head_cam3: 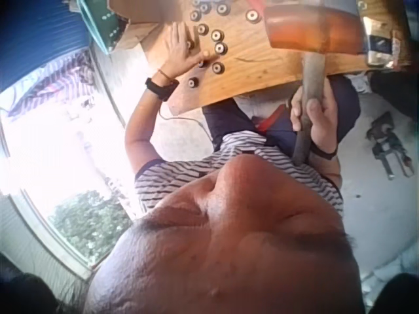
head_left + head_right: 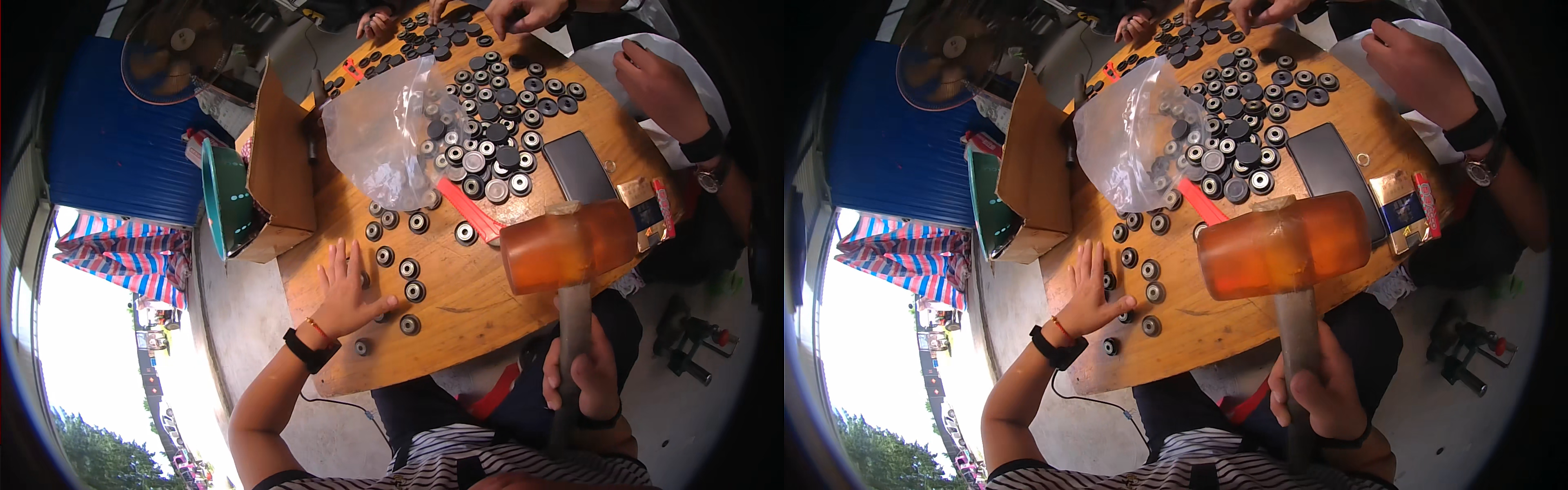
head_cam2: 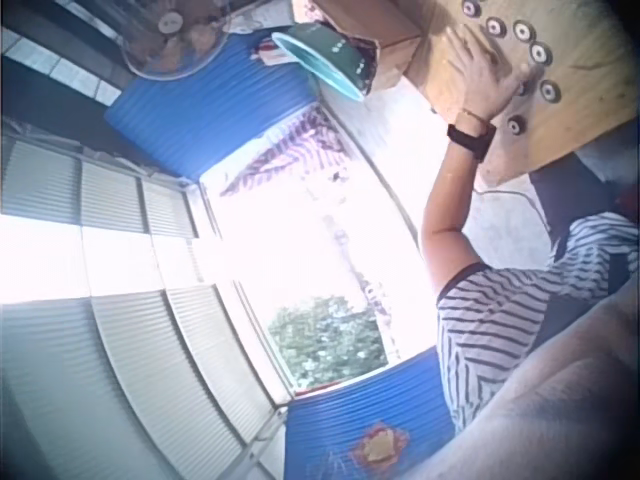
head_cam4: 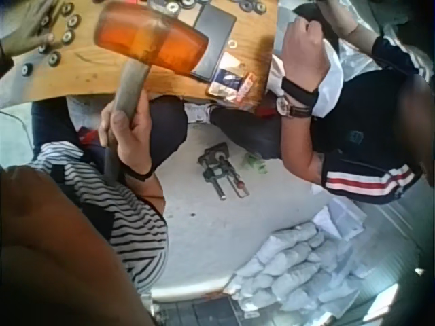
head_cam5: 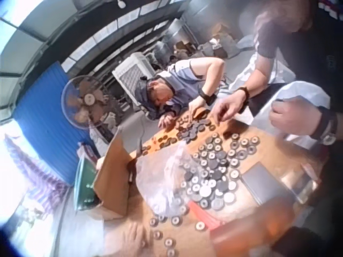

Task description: Assembling rubber gaskets with metal bushings using a rubber mallet at a workshop table.

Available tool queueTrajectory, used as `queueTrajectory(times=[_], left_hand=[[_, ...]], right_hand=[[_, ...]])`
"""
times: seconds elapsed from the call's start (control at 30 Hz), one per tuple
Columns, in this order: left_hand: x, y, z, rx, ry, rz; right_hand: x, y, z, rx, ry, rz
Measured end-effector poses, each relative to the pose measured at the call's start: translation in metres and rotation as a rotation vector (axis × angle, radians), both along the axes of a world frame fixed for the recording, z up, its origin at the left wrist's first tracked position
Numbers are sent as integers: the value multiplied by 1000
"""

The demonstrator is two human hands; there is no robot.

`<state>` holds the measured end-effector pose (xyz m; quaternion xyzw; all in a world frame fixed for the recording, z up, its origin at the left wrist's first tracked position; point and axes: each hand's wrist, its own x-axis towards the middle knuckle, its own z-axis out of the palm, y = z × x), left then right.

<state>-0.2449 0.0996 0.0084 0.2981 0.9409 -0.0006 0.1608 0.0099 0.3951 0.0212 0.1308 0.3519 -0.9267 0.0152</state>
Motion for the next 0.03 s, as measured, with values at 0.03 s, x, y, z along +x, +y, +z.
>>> queueTrajectory(times=[0.03], left_hand=[[2, -10, 3, -29, 10, 22]], right_hand=[[-1, -2, -4, -17, -31, 22]])
